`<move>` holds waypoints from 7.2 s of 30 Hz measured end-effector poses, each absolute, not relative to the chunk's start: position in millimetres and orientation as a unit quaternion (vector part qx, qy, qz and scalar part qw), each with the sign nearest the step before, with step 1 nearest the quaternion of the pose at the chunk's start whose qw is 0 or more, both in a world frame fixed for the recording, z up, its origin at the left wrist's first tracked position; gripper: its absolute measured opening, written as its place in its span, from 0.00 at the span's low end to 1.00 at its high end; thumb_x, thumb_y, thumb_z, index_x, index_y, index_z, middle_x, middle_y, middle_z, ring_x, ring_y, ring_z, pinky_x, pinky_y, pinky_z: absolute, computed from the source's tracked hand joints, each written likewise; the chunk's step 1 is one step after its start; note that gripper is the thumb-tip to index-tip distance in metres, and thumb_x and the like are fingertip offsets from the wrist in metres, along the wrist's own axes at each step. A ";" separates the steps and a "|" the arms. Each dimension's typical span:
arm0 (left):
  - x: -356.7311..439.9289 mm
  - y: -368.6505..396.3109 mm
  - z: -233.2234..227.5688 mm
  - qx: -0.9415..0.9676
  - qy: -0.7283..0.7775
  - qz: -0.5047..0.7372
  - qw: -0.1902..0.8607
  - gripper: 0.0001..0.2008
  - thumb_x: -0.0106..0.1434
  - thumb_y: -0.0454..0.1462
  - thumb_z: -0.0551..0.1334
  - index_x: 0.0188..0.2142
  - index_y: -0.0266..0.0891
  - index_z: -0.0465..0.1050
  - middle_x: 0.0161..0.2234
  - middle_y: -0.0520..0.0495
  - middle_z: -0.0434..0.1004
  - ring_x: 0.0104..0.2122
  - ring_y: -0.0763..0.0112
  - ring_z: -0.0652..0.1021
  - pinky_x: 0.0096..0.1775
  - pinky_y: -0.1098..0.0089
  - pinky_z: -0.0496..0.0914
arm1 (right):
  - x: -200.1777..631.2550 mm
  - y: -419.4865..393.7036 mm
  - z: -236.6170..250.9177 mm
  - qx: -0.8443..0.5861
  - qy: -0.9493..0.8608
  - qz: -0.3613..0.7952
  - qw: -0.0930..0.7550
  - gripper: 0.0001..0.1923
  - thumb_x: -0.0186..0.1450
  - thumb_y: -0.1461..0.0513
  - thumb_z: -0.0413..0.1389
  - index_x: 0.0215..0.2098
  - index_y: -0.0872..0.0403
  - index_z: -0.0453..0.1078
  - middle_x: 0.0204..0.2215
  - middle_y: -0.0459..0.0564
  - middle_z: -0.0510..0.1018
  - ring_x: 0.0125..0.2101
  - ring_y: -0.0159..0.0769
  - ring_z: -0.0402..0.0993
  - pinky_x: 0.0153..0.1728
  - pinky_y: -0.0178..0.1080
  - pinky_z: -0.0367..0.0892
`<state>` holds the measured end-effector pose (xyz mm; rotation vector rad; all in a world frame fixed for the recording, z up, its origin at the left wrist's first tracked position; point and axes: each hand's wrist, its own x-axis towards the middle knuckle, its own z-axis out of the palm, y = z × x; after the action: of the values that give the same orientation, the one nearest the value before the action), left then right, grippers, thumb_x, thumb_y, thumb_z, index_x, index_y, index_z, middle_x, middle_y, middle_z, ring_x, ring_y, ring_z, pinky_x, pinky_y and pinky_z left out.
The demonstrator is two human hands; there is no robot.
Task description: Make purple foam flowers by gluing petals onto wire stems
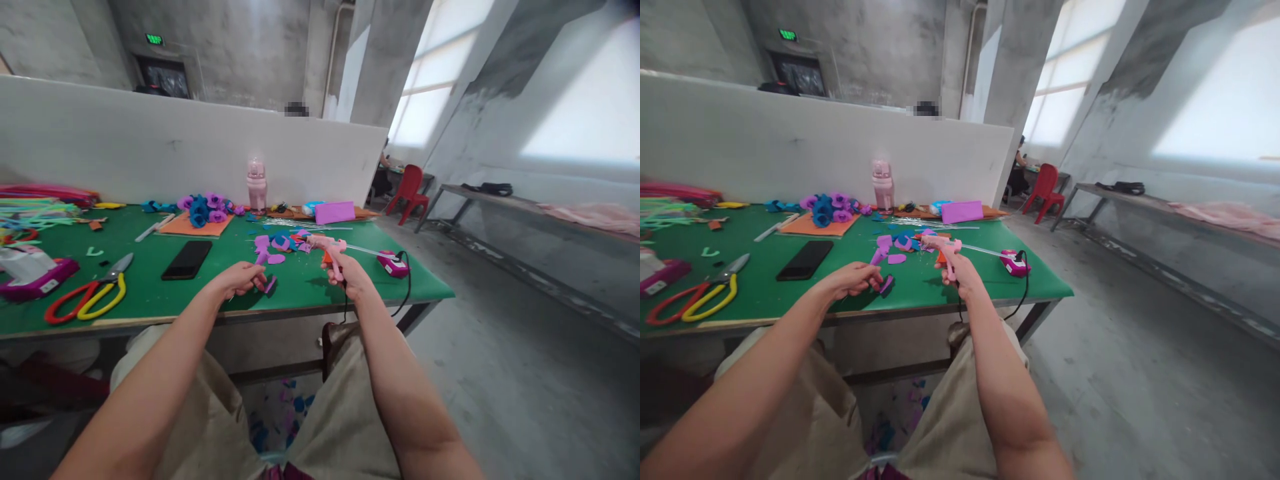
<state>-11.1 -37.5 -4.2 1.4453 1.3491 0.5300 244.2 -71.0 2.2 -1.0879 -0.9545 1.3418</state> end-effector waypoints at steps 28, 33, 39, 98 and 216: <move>2.8 -47.5 -4.4 0.593 0.504 0.335 0.532 0.09 0.47 0.38 0.64 0.24 0.37 0.66 0.12 0.60 0.55 0.11 0.84 0.51 0.16 0.76 0.44 | 252.7 -66.7 -2.7 -0.438 -0.388 0.564 0.583 0.16 0.55 0.52 0.58 0.28 0.57 0.65 0.19 0.45 0.73 0.12 0.22 0.59 0.09 0.27 0.56; 4.2 -49.7 -2.9 0.506 0.430 0.403 0.630 0.14 0.43 0.38 0.69 0.25 0.36 0.64 0.13 0.62 0.53 0.11 0.87 0.50 0.15 0.77 0.41 | 248.3 -68.5 -2.0 -0.432 -0.384 0.571 0.582 0.15 0.55 0.53 0.58 0.27 0.57 0.64 0.20 0.46 0.73 0.12 0.21 0.58 0.08 0.26 0.55; 14.8 -59.0 -1.8 0.422 0.373 0.485 0.669 0.16 0.43 0.40 0.69 0.26 0.39 0.64 0.12 0.64 0.50 0.10 0.87 0.48 0.14 0.77 0.41 | 211.8 -63.5 -7.7 -0.367 -0.308 0.606 0.635 0.14 0.48 0.66 0.63 0.29 0.55 0.62 0.19 0.40 0.70 0.14 0.19 0.59 0.12 0.23 0.57; 3.6 -37.6 -24.4 0.705 0.611 0.229 0.277 0.05 0.45 0.35 0.64 0.23 0.35 0.76 0.21 0.48 0.75 0.24 0.71 0.72 0.26 0.73 0.61 | 227.3 -101.0 3.3 -0.487 -0.766 0.340 0.247 0.17 0.62 0.52 0.48 0.30 0.58 0.68 0.13 0.40 0.62 0.15 0.26 0.59 0.19 0.30 0.56; 3.4 -37.6 -26.8 0.706 0.596 0.246 0.294 0.05 0.46 0.36 0.63 0.21 0.35 0.74 0.21 0.48 0.75 0.25 0.69 0.73 0.27 0.72 0.61 | 230.3 -93.8 -1.9 -0.520 -0.763 0.275 0.269 0.16 0.62 0.52 0.48 0.25 0.55 0.63 0.16 0.42 0.66 0.19 0.28 0.61 0.23 0.31 0.56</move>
<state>3.4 -37.6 -26.8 1.8799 1.5862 0.6559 230.3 -93.8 -1.9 -1.4009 -2.0579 0.7407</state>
